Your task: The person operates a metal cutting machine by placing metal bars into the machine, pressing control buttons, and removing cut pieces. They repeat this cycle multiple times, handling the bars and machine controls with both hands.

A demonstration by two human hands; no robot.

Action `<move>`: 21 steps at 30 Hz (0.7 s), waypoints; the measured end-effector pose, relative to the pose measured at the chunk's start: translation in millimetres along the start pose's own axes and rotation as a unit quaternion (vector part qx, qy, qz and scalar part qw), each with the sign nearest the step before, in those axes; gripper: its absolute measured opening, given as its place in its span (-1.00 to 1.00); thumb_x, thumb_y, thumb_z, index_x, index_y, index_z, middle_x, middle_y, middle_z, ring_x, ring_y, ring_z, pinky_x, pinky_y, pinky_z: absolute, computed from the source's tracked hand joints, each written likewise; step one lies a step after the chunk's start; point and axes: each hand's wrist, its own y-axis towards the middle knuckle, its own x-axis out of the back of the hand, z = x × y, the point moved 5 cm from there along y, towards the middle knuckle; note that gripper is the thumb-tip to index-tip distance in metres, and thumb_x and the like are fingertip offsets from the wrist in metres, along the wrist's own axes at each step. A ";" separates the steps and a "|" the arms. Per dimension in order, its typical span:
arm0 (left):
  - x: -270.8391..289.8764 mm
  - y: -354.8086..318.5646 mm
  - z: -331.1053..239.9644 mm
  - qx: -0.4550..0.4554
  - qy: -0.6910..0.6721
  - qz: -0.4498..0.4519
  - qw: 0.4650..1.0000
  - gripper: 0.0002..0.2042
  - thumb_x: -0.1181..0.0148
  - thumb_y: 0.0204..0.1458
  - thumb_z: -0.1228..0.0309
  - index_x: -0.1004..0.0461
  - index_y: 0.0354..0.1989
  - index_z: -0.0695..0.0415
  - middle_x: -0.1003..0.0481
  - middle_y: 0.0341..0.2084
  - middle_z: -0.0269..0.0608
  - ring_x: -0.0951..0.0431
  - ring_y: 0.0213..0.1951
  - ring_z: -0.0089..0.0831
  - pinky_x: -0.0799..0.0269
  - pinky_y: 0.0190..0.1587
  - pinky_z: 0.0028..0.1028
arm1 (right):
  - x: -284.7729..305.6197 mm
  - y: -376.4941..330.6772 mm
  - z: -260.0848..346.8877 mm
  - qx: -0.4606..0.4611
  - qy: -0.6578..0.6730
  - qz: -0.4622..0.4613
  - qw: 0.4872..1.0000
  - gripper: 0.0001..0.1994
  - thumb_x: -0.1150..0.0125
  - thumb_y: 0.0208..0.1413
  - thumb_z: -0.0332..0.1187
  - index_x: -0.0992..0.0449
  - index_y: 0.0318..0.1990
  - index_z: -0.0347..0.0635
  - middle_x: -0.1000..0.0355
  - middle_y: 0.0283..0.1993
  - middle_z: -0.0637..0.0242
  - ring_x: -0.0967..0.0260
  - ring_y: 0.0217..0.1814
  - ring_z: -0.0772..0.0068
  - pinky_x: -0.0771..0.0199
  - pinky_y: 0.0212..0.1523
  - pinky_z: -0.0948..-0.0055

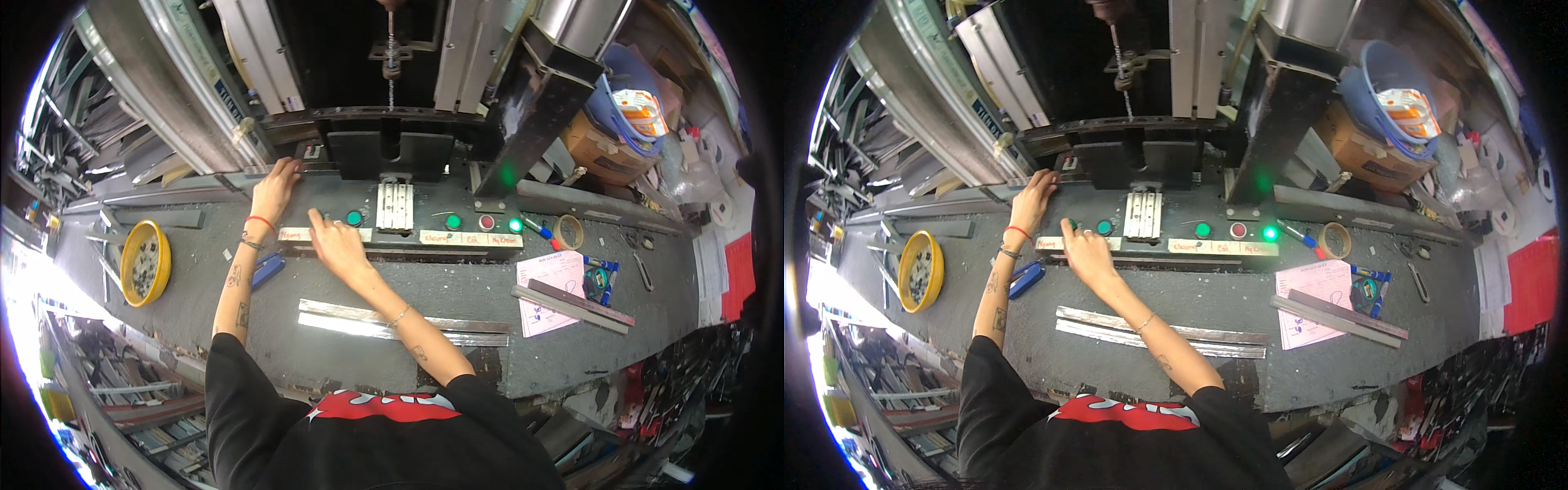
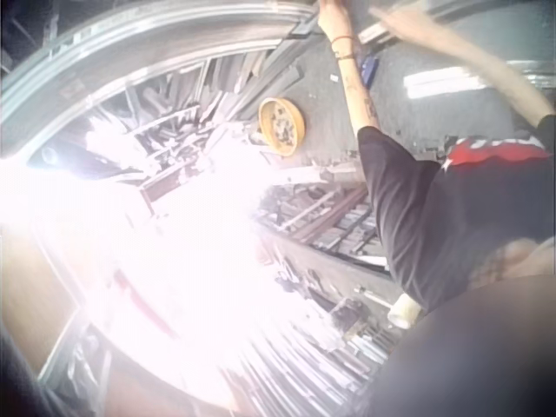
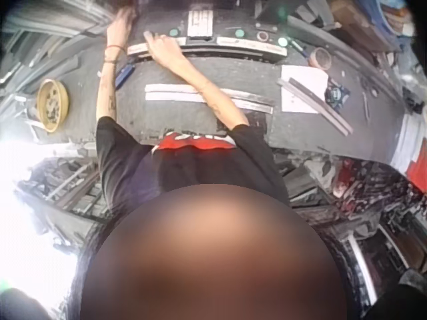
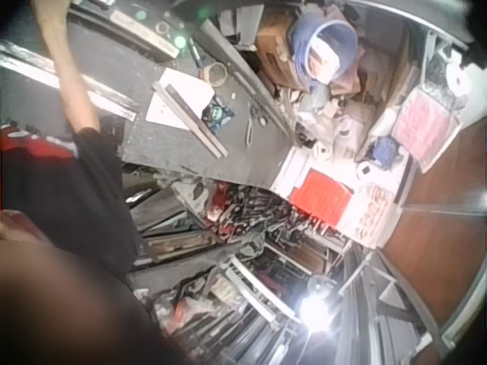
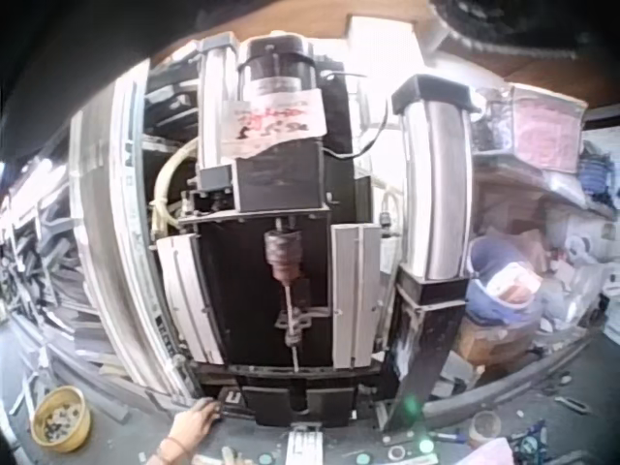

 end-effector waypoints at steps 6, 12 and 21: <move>-13.0 3.0 14.8 -0.030 0.019 -0.024 0.999 -0.80 0.00 0.15 0.39 -0.43 -0.07 -0.01 -0.40 -0.09 -0.27 -0.55 -0.28 -0.09 -0.47 -0.32 -0.16 | -4.1 -0.7 1.7 0.005 -0.008 -0.017 1.000 -0.64 -0.10 0.09 -0.37 -0.30 0.01 -0.38 -0.47 -0.54 0.11 -0.51 -0.50 0.19 -0.52 -0.50 0.32; -17.9 1.9 20.0 -0.016 0.012 -0.009 1.000 -0.77 0.01 0.15 0.42 -0.42 -0.03 0.00 -0.38 -0.04 -0.21 -0.52 -0.19 -0.08 -0.46 -0.28 -0.19 | -4.4 -1.2 2.0 0.009 -0.015 -0.033 0.999 -0.65 -0.08 0.10 -0.39 -0.31 0.01 -0.38 -0.46 -0.57 0.12 -0.50 -0.52 0.20 -0.51 -0.52 0.32; 18.7 -14.5 -4.8 0.052 -0.013 -0.130 0.990 -0.71 0.04 0.15 0.49 -0.36 0.05 -0.03 -0.36 -0.03 -0.17 -0.54 -0.25 -0.08 -0.48 -0.31 -0.19 | -17.6 7.3 27.9 -0.059 -0.117 0.081 0.988 -0.52 -0.13 -0.08 -0.41 -0.36 0.07 -0.35 -0.48 -0.58 0.25 -0.51 -0.52 0.39 -0.44 -0.56 0.50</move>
